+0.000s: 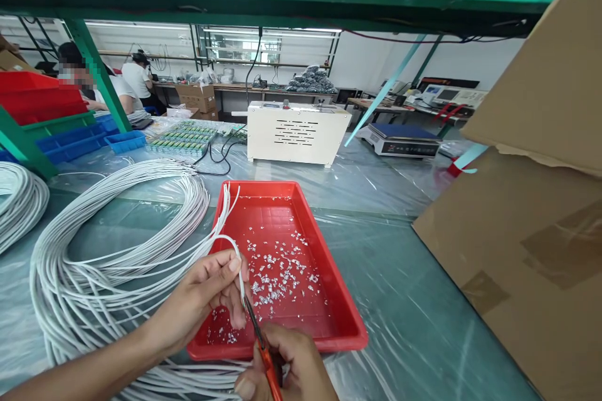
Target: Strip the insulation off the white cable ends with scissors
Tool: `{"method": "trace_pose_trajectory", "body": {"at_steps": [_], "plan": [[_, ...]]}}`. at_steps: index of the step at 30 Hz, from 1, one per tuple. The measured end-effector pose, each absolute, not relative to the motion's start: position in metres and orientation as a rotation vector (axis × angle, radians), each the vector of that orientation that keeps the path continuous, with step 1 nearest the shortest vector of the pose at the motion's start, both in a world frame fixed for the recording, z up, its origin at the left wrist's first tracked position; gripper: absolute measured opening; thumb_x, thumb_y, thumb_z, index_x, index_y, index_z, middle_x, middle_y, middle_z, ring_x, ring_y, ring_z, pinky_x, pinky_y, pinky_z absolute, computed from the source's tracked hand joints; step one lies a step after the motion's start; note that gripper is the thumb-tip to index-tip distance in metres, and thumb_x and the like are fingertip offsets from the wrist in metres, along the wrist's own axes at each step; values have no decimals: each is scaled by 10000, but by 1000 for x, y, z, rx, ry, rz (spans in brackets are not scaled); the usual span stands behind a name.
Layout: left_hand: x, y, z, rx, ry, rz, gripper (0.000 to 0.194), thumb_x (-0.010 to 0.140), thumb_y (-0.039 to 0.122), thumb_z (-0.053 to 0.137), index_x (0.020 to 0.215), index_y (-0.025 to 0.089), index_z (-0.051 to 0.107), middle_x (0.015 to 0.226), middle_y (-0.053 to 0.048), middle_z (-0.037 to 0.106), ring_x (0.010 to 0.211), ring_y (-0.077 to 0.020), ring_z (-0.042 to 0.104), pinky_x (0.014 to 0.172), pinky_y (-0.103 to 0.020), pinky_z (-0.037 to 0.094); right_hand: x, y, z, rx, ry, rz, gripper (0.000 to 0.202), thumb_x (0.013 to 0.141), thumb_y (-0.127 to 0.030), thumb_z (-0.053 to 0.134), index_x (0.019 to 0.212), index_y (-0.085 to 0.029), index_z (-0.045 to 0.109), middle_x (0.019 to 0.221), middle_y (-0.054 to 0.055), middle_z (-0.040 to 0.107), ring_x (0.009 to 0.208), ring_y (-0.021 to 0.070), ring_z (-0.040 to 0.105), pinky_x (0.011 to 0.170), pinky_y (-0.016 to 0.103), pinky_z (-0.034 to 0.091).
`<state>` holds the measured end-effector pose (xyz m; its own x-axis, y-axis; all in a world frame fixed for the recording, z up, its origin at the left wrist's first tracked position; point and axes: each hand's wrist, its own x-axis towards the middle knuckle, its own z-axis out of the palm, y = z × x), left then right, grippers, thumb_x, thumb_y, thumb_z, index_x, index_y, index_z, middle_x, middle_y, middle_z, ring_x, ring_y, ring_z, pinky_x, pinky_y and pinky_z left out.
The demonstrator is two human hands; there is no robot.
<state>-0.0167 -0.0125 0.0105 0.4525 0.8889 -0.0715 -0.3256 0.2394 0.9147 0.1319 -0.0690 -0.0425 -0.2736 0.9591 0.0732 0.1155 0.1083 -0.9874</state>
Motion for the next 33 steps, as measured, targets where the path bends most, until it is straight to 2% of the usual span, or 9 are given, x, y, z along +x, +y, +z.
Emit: {"method": "trace_pose_trajectory", "body": {"at_steps": [4, 6, 10, 15, 21, 26, 33], "plan": [[-15, -15, 9, 990, 712, 886, 257, 858, 332, 472, 705, 129, 511, 557, -8, 615, 418, -81, 575, 432, -150, 433, 133, -66, -38, -1078, -1575, 955, 439, 680, -542, 606, 520, -176, 423, 486, -66, 314, 445, 76, 262, 428, 207, 209], [-16, -16, 10, 1040, 742, 943, 230, 853, 320, 486, 738, 126, 526, 620, -27, 644, 459, -95, 598, 475, -177, 467, 134, -64, -36, -1107, -1540, 850, 380, 711, -436, 608, 515, -178, 409, 480, -70, 308, 434, 71, 253, 418, 208, 190], [-14, -22, 8, 1134, 815, 1058, 181, 810, 295, 556, 745, 127, 553, 701, -47, 671, 530, -121, 629, 536, -214, 504, 136, -62, -35, -1179, -1465, 708, 273, 746, -276, 576, 532, -182, 435, 483, -63, 338, 430, 79, 300, 415, 196, 260], [-9, -30, 2, 1277, 872, 1138, 157, 792, 263, 580, 716, 129, 611, 668, -43, 677, 594, -143, 644, 611, -230, 515, 135, -61, -31, -1149, -1454, 608, 79, 685, -148, 625, 671, -185, 557, 566, -36, 548, 453, 96, 473, 434, 174, 396], [-11, -35, -4, 1528, 903, 1206, 140, 811, 190, 552, 766, 150, 678, 776, -47, 699, 730, -148, 637, 681, -203, 493, 133, -57, -31, -1086, -1468, 504, 126, 680, -86, 610, 733, -199, 592, 601, -36, 622, 480, 106, 571, 464, 168, 451], [-13, -36, -8, 1660, 915, 1179, 152, 820, 151, 535, 824, 169, 686, 825, -31, 710, 778, -125, 635, 735, -167, 476, 134, -55, -32, -1105, -1469, 466, 115, 672, -83, 602, 723, -186, 593, 592, -24, 622, 482, 119, 589, 455, 175, 460], [-13, -36, -10, 1716, 908, 1182, 149, 821, 137, 533, 838, 169, 677, 842, -27, 712, 785, -117, 639, 733, -154, 477, 135, -58, -31, -1106, -1473, 451, 94, 679, -91, 589, 725, -174, 590, 620, 3, 653, 485, 124, 598, 433, 174, 459]]}}
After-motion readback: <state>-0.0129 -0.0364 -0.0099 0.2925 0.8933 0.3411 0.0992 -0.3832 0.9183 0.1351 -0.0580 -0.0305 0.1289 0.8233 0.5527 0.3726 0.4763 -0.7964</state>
